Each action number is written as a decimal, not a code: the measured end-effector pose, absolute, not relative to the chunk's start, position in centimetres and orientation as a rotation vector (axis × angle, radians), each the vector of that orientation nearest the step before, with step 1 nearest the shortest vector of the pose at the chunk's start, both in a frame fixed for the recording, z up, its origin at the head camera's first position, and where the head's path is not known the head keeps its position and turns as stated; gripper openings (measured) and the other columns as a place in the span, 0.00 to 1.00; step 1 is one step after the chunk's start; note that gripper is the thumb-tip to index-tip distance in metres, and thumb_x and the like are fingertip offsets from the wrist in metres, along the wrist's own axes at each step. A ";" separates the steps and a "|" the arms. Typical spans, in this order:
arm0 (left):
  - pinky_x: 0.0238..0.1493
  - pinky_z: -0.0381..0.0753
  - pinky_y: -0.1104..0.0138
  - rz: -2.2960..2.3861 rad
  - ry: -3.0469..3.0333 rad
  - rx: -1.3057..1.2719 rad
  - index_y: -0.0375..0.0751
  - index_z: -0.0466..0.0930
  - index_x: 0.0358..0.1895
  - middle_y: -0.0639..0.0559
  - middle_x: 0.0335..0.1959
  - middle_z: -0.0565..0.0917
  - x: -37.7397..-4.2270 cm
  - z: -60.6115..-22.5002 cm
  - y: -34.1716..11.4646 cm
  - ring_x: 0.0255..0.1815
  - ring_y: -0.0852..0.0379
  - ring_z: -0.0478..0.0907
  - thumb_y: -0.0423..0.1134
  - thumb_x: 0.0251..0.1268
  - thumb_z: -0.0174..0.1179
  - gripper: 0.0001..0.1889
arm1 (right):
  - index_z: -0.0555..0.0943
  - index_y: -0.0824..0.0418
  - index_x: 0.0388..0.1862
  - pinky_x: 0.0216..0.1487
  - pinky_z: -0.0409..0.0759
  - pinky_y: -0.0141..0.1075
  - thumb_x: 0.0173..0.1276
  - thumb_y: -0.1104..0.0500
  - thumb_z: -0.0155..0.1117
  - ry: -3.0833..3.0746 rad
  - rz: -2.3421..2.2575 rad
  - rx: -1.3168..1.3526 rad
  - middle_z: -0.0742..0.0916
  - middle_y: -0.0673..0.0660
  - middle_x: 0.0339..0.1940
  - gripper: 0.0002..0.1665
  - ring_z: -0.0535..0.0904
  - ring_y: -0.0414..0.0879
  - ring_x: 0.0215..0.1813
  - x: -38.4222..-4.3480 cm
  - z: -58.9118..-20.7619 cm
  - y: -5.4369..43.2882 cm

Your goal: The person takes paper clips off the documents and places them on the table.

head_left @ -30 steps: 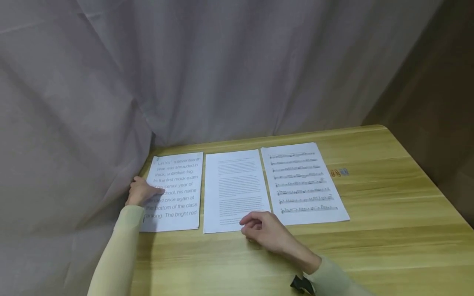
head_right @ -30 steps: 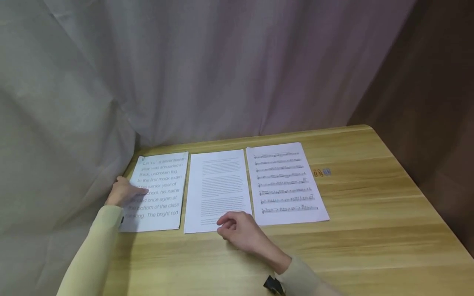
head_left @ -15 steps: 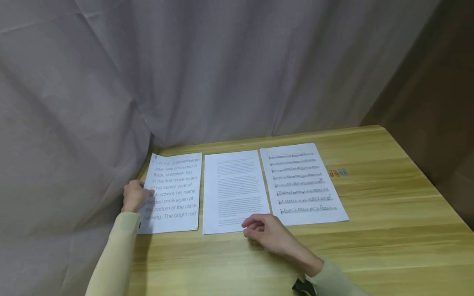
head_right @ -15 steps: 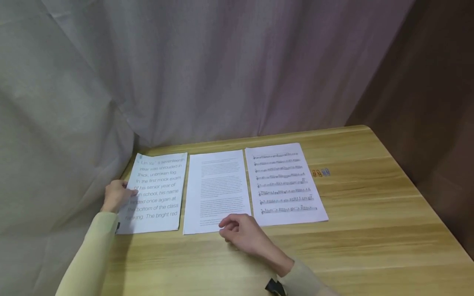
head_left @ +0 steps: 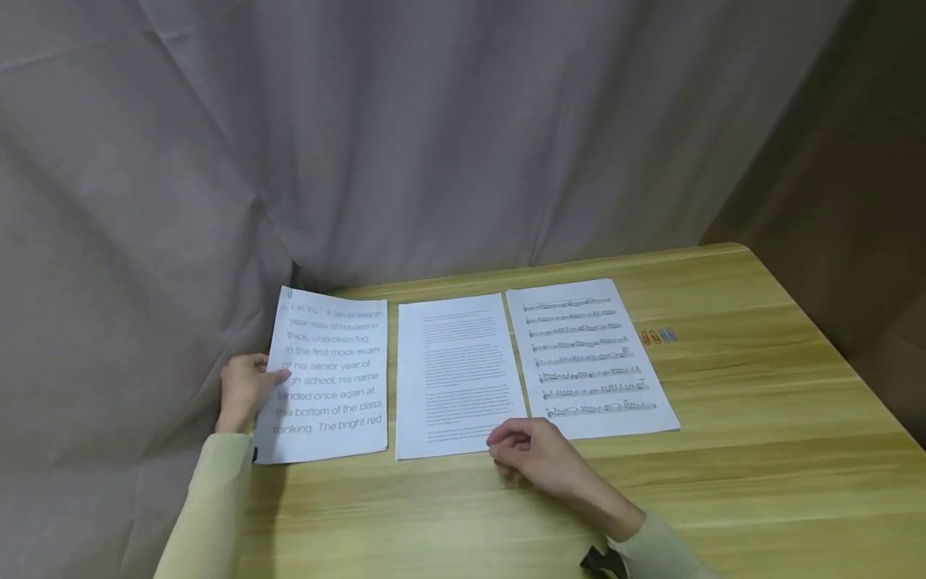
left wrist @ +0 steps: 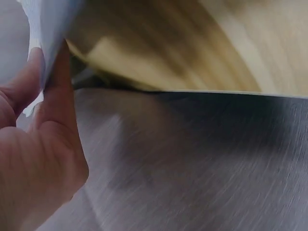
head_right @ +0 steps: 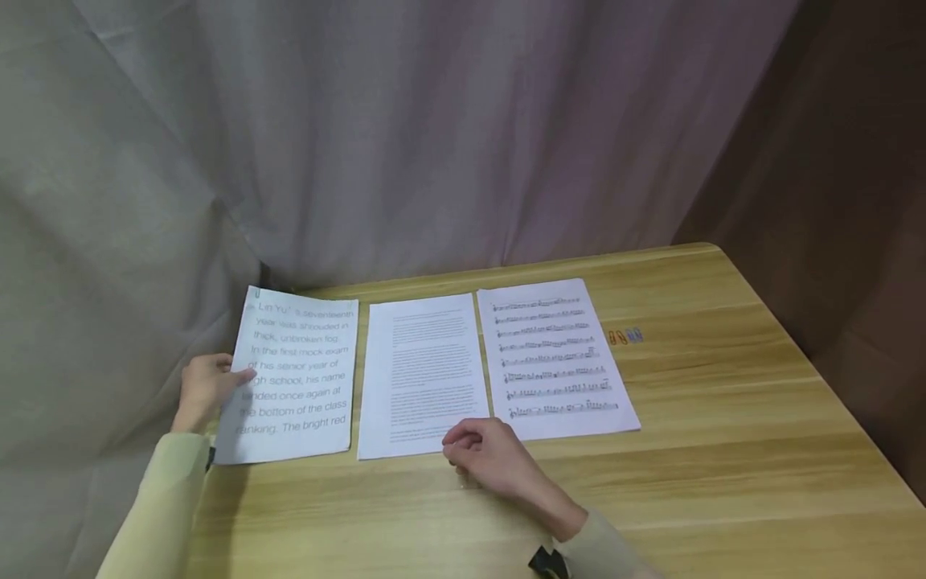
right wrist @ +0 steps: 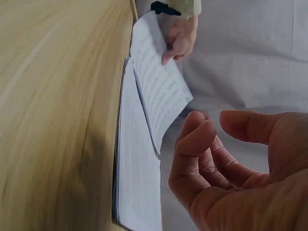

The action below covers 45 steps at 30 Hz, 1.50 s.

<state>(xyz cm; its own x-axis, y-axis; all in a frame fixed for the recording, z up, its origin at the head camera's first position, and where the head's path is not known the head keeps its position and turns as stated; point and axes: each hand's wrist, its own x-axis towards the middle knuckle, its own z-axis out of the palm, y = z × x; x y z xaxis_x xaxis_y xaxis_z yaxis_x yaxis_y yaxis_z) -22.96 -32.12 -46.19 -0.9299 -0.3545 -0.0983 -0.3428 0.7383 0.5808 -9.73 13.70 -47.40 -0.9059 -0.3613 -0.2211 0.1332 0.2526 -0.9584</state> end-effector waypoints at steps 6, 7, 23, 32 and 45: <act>0.30 0.77 0.71 -0.993 -2.855 0.561 0.21 0.83 0.63 0.25 0.53 0.90 -21.5 -44.3 -32.1 0.42 0.40 0.88 0.36 0.73 0.71 0.23 | 0.83 0.77 0.54 0.30 0.85 0.32 0.76 0.65 0.68 2.084 -1.731 -0.177 0.91 0.61 0.34 0.16 0.85 0.45 0.31 -9.7 -47.8 14.5; 0.29 0.78 0.71 -1.001 -2.846 0.564 0.21 0.83 0.63 0.24 0.54 0.90 -21.2 -43.9 -32.1 0.41 0.42 0.89 0.36 0.73 0.71 0.24 | 0.83 0.77 0.54 0.30 0.85 0.31 0.76 0.65 0.68 2.080 -1.736 -0.174 0.90 0.60 0.33 0.16 0.85 0.44 0.31 -9.7 -47.8 14.6; 0.31 0.92 0.68 -1.659 -2.556 0.595 0.26 0.80 0.67 0.69 0.27 0.90 -16.8 -39.5 -28.2 0.27 0.65 0.91 0.34 0.76 0.70 0.23 | 0.83 0.77 0.55 0.32 0.87 0.32 0.75 0.65 0.68 2.162 -1.736 -0.069 0.90 0.59 0.32 0.17 0.84 0.43 0.32 -10.2 -47.5 17.4; 0.35 0.93 0.68 -1.923 -2.443 0.514 0.20 0.79 0.65 0.62 0.30 0.93 -15.5 -41.0 -24.0 0.30 0.62 0.92 0.28 0.74 0.69 0.22 | 0.82 0.76 0.60 0.37 0.89 0.34 0.77 0.65 0.69 2.230 -1.824 -0.161 0.92 0.58 0.37 0.19 0.87 0.40 0.34 -14.3 -45.6 17.1; 0.35 0.94 0.63 -2.092 -2.521 0.365 0.27 0.88 0.53 0.39 0.39 0.95 -13.6 -46.2 -16.4 0.32 0.52 0.94 0.27 0.70 0.70 0.12 | 0.75 0.62 0.77 0.46 0.92 0.36 0.81 0.59 0.67 2.500 -1.904 -0.178 0.91 0.70 0.53 0.29 0.89 0.37 0.42 -20.1 -44.7 18.3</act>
<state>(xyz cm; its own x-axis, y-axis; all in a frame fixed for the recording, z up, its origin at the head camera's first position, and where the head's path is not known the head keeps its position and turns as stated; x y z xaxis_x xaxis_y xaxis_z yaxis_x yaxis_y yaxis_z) -13.58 -16.35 -46.21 -0.9637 -0.0706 -0.2575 -0.2661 0.1746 0.9480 -20.06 18.26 -44.69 -0.9936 -0.0861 0.0730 -0.0933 0.2620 -0.9605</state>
